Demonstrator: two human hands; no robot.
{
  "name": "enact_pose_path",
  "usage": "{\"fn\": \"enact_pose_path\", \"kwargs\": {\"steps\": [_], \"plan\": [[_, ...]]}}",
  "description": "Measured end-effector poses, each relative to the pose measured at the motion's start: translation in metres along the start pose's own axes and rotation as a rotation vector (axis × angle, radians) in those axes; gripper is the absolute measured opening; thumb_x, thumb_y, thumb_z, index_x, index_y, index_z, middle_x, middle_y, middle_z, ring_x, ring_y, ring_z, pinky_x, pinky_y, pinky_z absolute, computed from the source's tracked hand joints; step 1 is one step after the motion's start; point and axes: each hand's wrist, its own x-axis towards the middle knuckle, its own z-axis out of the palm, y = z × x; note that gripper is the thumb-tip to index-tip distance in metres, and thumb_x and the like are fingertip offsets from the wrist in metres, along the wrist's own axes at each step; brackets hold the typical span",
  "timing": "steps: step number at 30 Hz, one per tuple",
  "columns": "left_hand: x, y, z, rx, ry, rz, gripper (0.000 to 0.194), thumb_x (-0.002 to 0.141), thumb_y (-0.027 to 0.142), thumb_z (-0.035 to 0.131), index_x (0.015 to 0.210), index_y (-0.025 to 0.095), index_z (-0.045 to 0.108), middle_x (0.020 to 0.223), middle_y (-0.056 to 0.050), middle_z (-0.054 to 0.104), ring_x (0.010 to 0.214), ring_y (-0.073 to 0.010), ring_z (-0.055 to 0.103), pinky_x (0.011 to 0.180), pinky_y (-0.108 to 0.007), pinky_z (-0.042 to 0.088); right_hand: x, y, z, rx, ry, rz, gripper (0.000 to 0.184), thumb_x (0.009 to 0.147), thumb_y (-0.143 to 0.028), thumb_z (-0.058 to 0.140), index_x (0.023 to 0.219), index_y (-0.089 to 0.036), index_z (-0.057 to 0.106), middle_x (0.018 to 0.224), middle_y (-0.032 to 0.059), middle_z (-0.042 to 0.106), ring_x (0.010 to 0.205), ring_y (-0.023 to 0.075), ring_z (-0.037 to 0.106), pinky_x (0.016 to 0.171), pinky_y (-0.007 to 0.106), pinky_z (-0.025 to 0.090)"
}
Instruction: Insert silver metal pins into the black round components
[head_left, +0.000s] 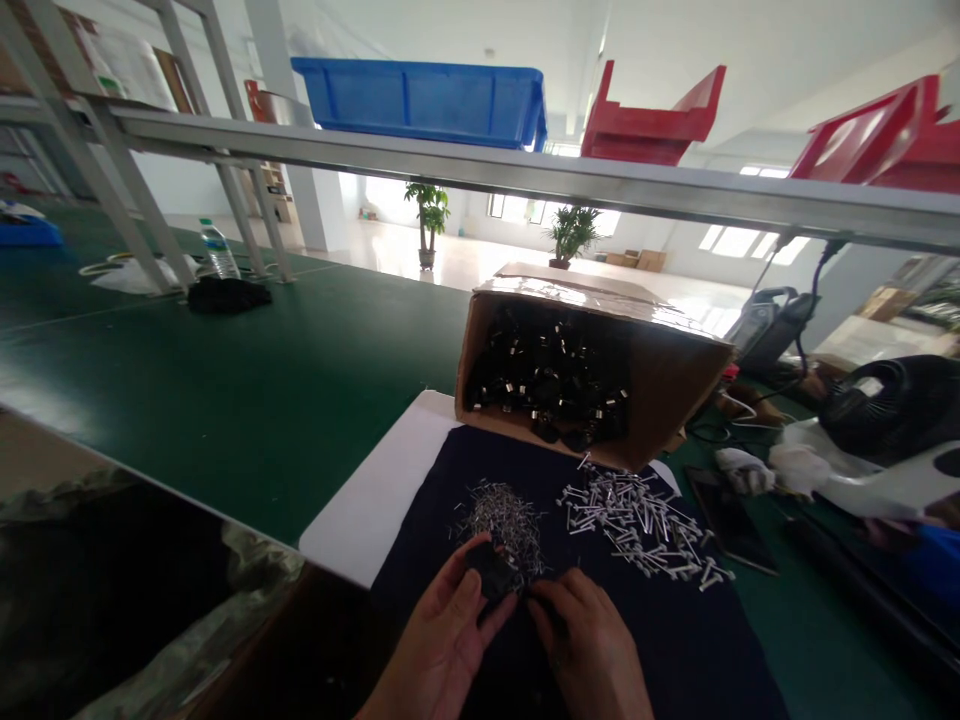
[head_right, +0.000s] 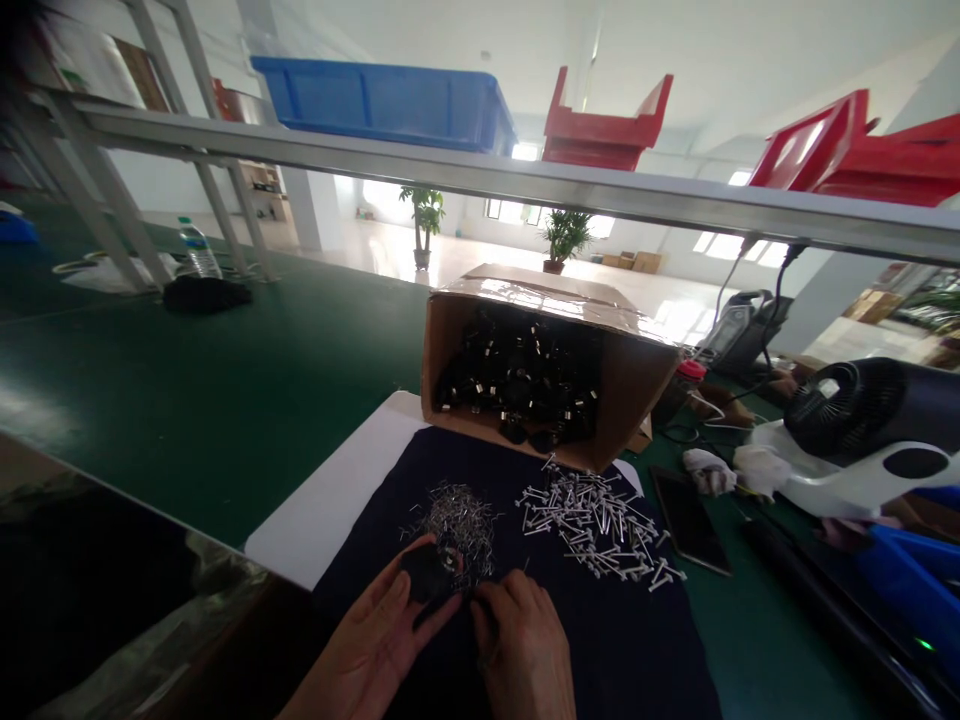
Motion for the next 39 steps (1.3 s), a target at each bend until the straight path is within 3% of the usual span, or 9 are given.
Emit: {"fn": "enact_pose_path", "kwargs": {"steps": [5, 9, 16, 25, 30, 34, 39], "plan": [[0.004, -0.004, -0.009, -0.002, 0.018, -0.018, 0.048, 0.070, 0.041, 0.089, 0.114, 0.028, 0.075, 0.122, -0.007, 0.076, 0.119, -0.0239, 0.065, 0.116, -0.049, 0.042, -0.006, 0.009, 0.010, 0.005, -0.105, 0.013, 0.015, 0.093, -0.014, 0.062, 0.100, -0.026, 0.068, 0.086, 0.0018, 0.064, 0.074, 0.0197, 0.065, 0.065, 0.031, 0.053], [0.007, -0.005, -0.014, 0.002, 0.006, -0.031, 0.049, 0.068, 0.042, 0.090, 0.113, 0.029, 0.075, 0.121, -0.008, 0.076, 0.118, -0.0236, 0.065, 0.116, -0.048, 0.041, -0.007, 0.014, 0.014, 0.016, -0.165, 0.043, 0.013, 0.093, -0.015, 0.062, 0.093, -0.027, 0.068, 0.088, 0.0015, 0.065, 0.078, 0.0187, 0.066, 0.069, 0.030, 0.054], [0.004, -0.002, -0.011, 0.014, -0.009, -0.036, 0.046, 0.070, 0.041, 0.089, 0.112, 0.028, 0.075, 0.118, -0.005, 0.077, 0.120, -0.0249, 0.064, 0.120, -0.049, 0.037, -0.001, 0.004, 0.004, 0.196, -0.234, 0.091, 0.019, 0.091, -0.007, 0.056, 0.086, -0.023, 0.067, 0.086, 0.0025, 0.064, 0.077, 0.0155, 0.067, 0.066, 0.022, 0.053], [0.001, 0.002, -0.001, 0.049, 0.036, -0.016, 0.045, 0.070, 0.040, 0.089, 0.111, 0.025, 0.076, 0.120, -0.007, 0.076, 0.119, -0.0247, 0.065, 0.116, -0.048, 0.043, 0.005, -0.006, 0.003, 0.129, -0.097, 0.066, 0.022, 0.081, -0.002, 0.054, 0.076, -0.021, 0.063, 0.077, 0.0032, 0.062, 0.069, 0.0183, 0.065, 0.060, 0.026, 0.052], [-0.010, 0.012, -0.002, 0.086, -0.016, 0.012, 0.039, 0.081, 0.038, 0.080, 0.117, 0.024, 0.075, 0.123, -0.009, 0.076, 0.119, -0.0244, 0.066, 0.113, -0.042, 0.046, 0.018, -0.009, -0.026, 0.247, -0.008, 0.062, 0.016, 0.086, -0.011, 0.053, 0.076, -0.020, 0.062, 0.070, 0.0011, 0.057, 0.056, 0.0130, 0.058, 0.049, 0.021, 0.045], [-0.022, 0.015, -0.001, 0.134, -0.118, -0.137, 0.036, 0.085, 0.035, 0.076, 0.119, 0.022, 0.074, 0.118, -0.010, 0.077, 0.108, -0.0226, 0.070, 0.099, -0.036, 0.054, 0.029, -0.022, -0.056, 0.456, -0.034, -0.039, 0.016, 0.085, -0.011, 0.052, 0.079, -0.021, 0.063, 0.070, -0.0003, 0.058, 0.059, 0.0101, 0.059, 0.051, 0.017, 0.046], [-0.026, 0.009, 0.004, 0.191, -0.207, -0.275, 0.034, 0.084, 0.040, 0.076, 0.115, 0.026, 0.076, 0.105, -0.007, 0.079, 0.098, -0.0180, 0.071, 0.089, -0.027, 0.053, 0.032, -0.038, -0.068, 0.418, -0.086, -0.188, 0.015, 0.075, -0.009, 0.057, 0.077, -0.023, 0.062, 0.070, -0.0016, 0.060, 0.064, 0.0115, 0.059, 0.055, 0.021, 0.044]]}}
